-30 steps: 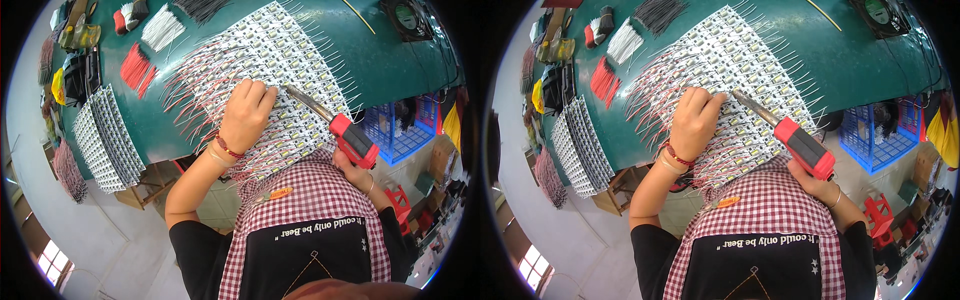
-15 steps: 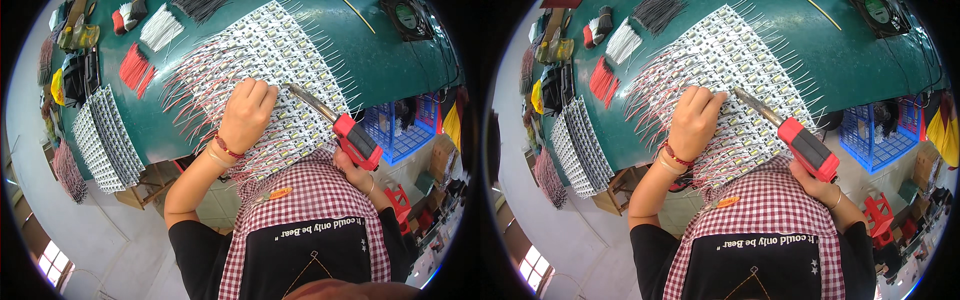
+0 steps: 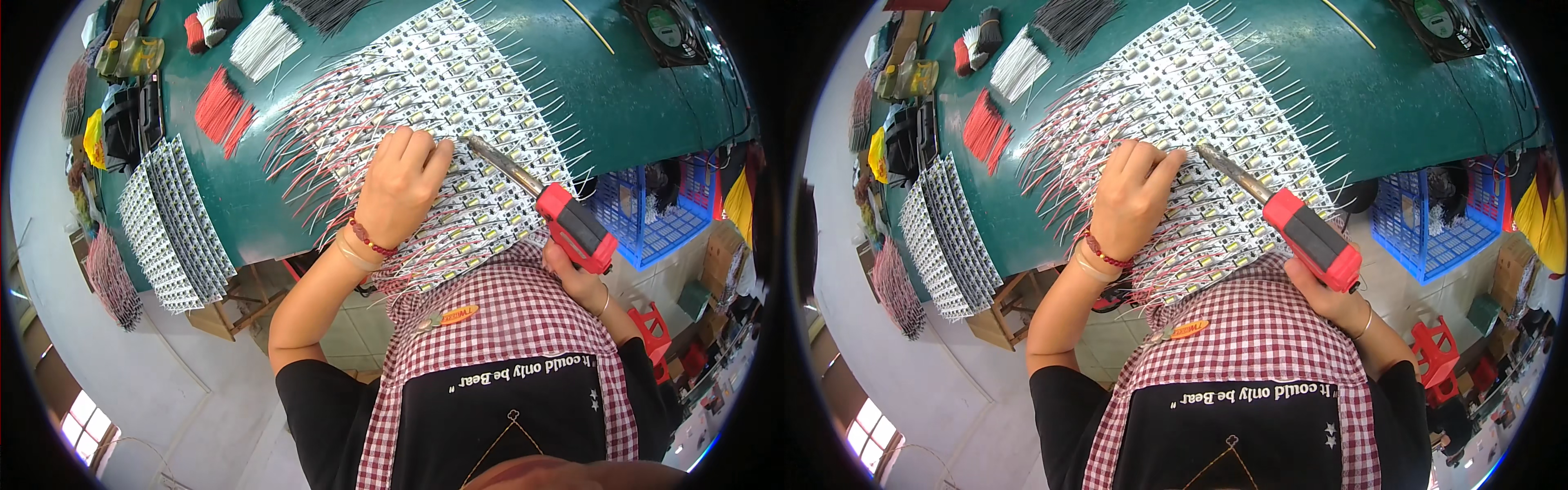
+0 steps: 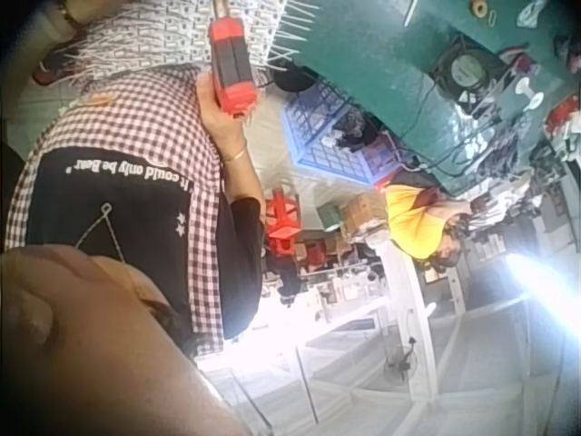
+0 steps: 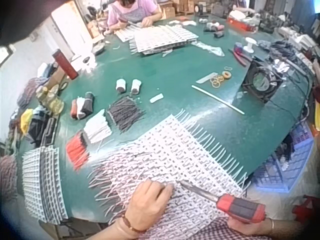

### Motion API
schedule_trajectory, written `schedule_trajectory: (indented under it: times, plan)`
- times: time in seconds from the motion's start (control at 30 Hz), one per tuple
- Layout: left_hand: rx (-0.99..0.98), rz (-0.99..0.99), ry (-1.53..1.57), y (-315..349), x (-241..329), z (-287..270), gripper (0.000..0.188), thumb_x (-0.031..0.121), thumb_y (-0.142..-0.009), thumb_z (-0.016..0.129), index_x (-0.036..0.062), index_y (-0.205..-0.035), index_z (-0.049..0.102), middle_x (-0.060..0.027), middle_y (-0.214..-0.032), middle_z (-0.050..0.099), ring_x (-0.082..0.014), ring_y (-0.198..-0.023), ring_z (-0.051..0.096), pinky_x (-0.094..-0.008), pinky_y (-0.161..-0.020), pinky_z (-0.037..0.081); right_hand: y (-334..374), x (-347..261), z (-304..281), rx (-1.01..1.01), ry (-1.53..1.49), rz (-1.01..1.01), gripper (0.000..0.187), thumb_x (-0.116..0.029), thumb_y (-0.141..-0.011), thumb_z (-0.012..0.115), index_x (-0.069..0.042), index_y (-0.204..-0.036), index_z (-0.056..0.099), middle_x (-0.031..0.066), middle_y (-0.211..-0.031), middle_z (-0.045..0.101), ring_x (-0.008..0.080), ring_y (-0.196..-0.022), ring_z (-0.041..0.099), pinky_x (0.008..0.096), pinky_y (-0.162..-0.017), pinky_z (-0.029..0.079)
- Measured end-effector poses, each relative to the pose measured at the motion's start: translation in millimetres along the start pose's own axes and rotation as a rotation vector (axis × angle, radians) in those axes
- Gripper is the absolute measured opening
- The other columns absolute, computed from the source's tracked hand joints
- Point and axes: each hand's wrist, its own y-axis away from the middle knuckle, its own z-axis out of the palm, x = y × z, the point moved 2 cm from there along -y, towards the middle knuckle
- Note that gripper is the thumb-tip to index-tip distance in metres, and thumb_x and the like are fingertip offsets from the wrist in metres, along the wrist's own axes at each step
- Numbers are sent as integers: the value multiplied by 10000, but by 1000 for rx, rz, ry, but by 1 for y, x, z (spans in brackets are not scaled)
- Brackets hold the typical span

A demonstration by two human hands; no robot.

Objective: The person uses a red hot air gun to apply heat to a large LED panel with multiple wires. They repeatedly pick up small black and white wire pieces from the table and place them onto the panel while applying heat with the tool.

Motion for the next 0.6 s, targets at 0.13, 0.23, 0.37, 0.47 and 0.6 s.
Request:
schedule_trajectory:
  times: [0.13, 0.23, 0.37, 0.47, 0.6]
  plan:
    - [-2, 1, -1, -2, 2, -1, 263, -19, -699, 594, 17, -955, 644, -69, -762, 483, -222, -714, 499, -337, -657, 431, -3, -1, 0, 20, 38, -68, 225, -191, -982, 517, -30, -826, 529, 33, -719, 535, 114, -670, 513, 265, -639, 429]
    - [-13, 3, -15, -2, 3, -1, 256, -13, -703, 592, 18, -952, 642, -70, -761, 480, -224, -714, 498, -338, -660, 430, 2, 0, 2, 67, -16, -28, 216, -184, -977, 523, -29, -826, 533, 33, -711, 535, 114, -661, 514, 267, -631, 430]
    - [-28, 7, -32, -3, 3, -1, 241, -5, -705, 595, 17, -941, 643, -69, -765, 482, -225, -725, 503, -338, -666, 429, 3, -1, 3, 93, -79, 20, 200, -174, -970, 533, -28, -833, 535, 31, -711, 535, 112, -658, 512, 266, -625, 428]
    - [-28, 15, -45, -5, 4, -1, 229, 3, -707, 598, 17, -930, 644, -67, -769, 484, -224, -734, 505, -339, -670, 427, 3, -2, 2, 80, -94, 31, 194, -173, -970, 535, -27, -841, 537, 28, -713, 535, 108, -660, 511, 263, -624, 425]
    - [-32, 20, -70, -5, 6, -3, 220, 12, -709, 600, 19, -924, 646, -66, -775, 486, -222, -743, 507, -341, -673, 426, -1, -1, 1, 45, -42, -3, 127, -142, -936, 572, -25, -887, 564, 37, -747, 562, 125, -678, 532, 278, -630, 434]
